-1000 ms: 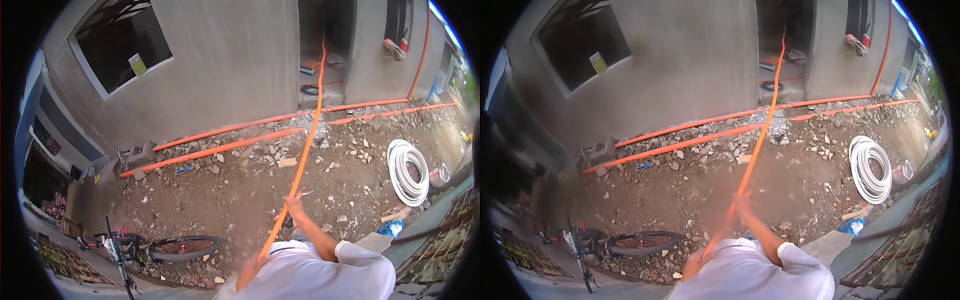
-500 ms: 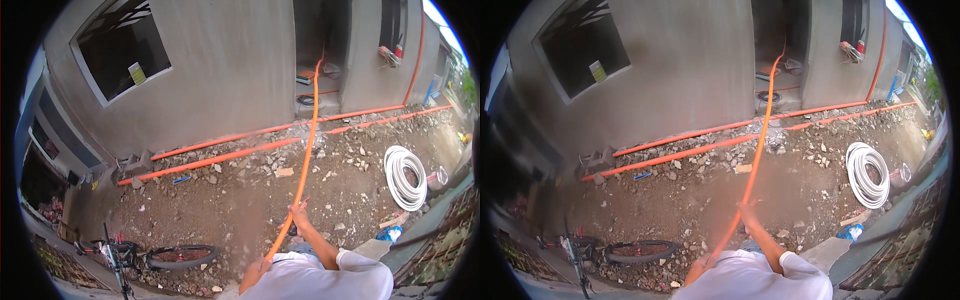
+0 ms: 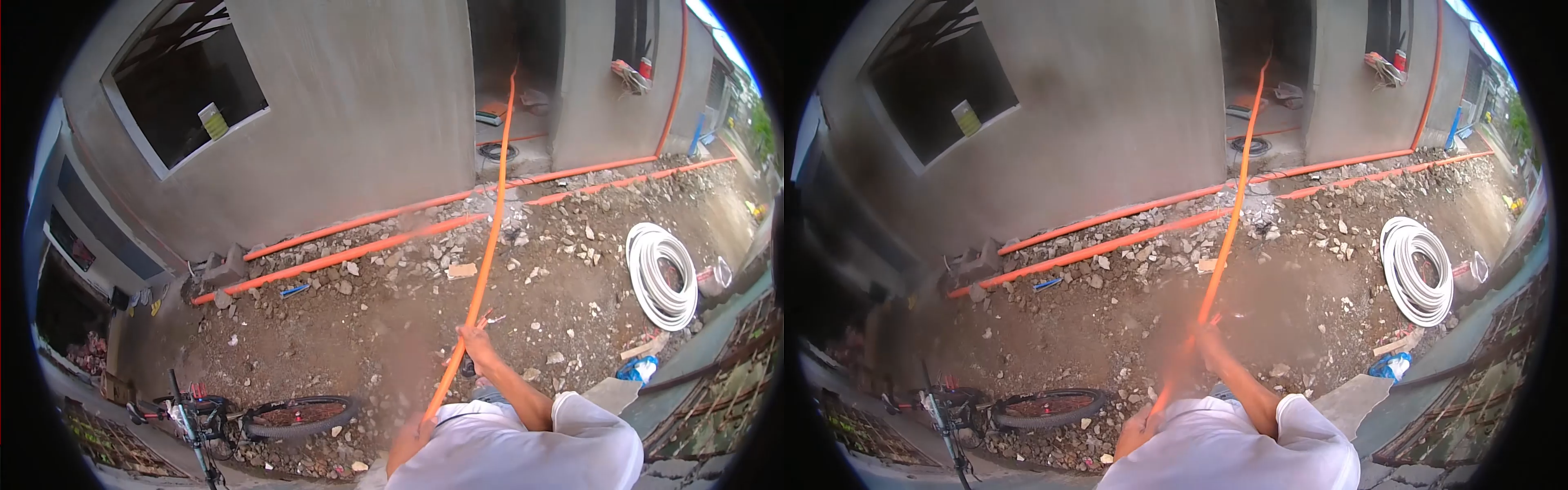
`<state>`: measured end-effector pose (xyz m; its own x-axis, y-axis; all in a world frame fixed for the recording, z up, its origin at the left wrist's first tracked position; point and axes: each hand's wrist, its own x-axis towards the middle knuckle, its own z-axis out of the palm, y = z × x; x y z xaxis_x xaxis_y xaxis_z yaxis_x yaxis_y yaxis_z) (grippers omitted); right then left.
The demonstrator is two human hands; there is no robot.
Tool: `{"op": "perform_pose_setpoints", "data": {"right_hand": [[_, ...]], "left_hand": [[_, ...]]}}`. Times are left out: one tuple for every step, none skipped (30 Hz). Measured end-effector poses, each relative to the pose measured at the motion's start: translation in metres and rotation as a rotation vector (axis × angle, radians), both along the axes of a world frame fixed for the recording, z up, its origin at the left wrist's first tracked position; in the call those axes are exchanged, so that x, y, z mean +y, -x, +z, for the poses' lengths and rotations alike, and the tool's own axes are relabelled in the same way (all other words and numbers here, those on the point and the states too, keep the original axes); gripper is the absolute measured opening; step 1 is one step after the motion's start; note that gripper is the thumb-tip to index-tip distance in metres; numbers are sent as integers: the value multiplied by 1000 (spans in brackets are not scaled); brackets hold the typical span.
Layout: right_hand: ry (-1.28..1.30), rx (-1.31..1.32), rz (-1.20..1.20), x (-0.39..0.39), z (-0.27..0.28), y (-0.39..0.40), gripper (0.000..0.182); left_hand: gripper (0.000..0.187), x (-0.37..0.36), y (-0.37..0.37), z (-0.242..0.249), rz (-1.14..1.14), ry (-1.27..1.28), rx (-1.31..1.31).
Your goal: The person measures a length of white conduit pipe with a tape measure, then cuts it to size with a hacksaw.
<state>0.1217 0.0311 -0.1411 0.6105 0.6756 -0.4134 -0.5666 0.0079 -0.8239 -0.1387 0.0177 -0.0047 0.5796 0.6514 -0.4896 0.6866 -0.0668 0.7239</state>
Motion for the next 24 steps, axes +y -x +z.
{"op": "perform_pose_setpoints", "data": {"right_hand": [[-25,-20,14,0,-2,2,25],[-32,-22,28,-5,-9,10,25],[-27,22,36,-6,-11,15,25],[-26,59,43,-2,-12,16,24],[-19,103,56,0,-14,21,24],[-11,149,75,0,-17,28,24],[85,163,41,0,-19,35,23],[96,112,33,2,-25,40,23],[105,56,19,1,-32,41,23],[113,62,5,-1,-43,39,22],[120,68,-9,-3,-56,37,22],[128,74,-23,-5,-61,35,22],[117,65,-36,-1,-65,28,23],[105,51,-28,-1,-69,24,23],[93,37,-21,-1,-67,22,23],[73,15,-1,-2,-53,25,24],[50,-9,16,-3,-41,26,24],[16,-12,-2,-4,-38,27,24],[-15,-12,-13,-5,-36,32,24],[-27,-10,-5,-6,-36,36,24],[-38,-8,4,-7,-33,39,24],[-31,-7,22,-9,-24,36,24],[-27,-12,33,-8,-17,28,24],[-21,-16,19,-8,-13,22,25]], "left_hand": [[47,0,4,-10,-10,-35,-42],[47,-4,13,-19,-21,-52,-65],[48,-5,17,-18,4,-29,-14],[48,-2,19,-17,28,-10,32],[48,-4,23,-16,58,16,84],[48,-9,29,-16,54,22,85],[48,-11,34,-15,53,19,81],[48,-9,36,-13,52,7,70],[49,-6,35,-13,46,-7,54],[49,-7,35,-14,52,3,45],[49,-10,36,-16,53,20,40],[49,-11,34,-14,49,32,28],[49,-10,29,-12,39,10,32],[49,-9,24,-9,33,-9,37],[49,-7,21,-5,25,-32,43],[49,-7,24,-7,31,-20,38],[49,-6,29,-12,35,-10,31],[48,-7,33,-16,42,-2,24],[48,-5,36,-24,10,-1,6],[48,-4,39,-35,-16,3,-9],[48,-6,42,-41,-39,14,-22],[47,-10,41,-34,-7,28,-9],[47,-10,35,-23,18,38,-2],[47,-11,28,-14,39,49,3]]}}
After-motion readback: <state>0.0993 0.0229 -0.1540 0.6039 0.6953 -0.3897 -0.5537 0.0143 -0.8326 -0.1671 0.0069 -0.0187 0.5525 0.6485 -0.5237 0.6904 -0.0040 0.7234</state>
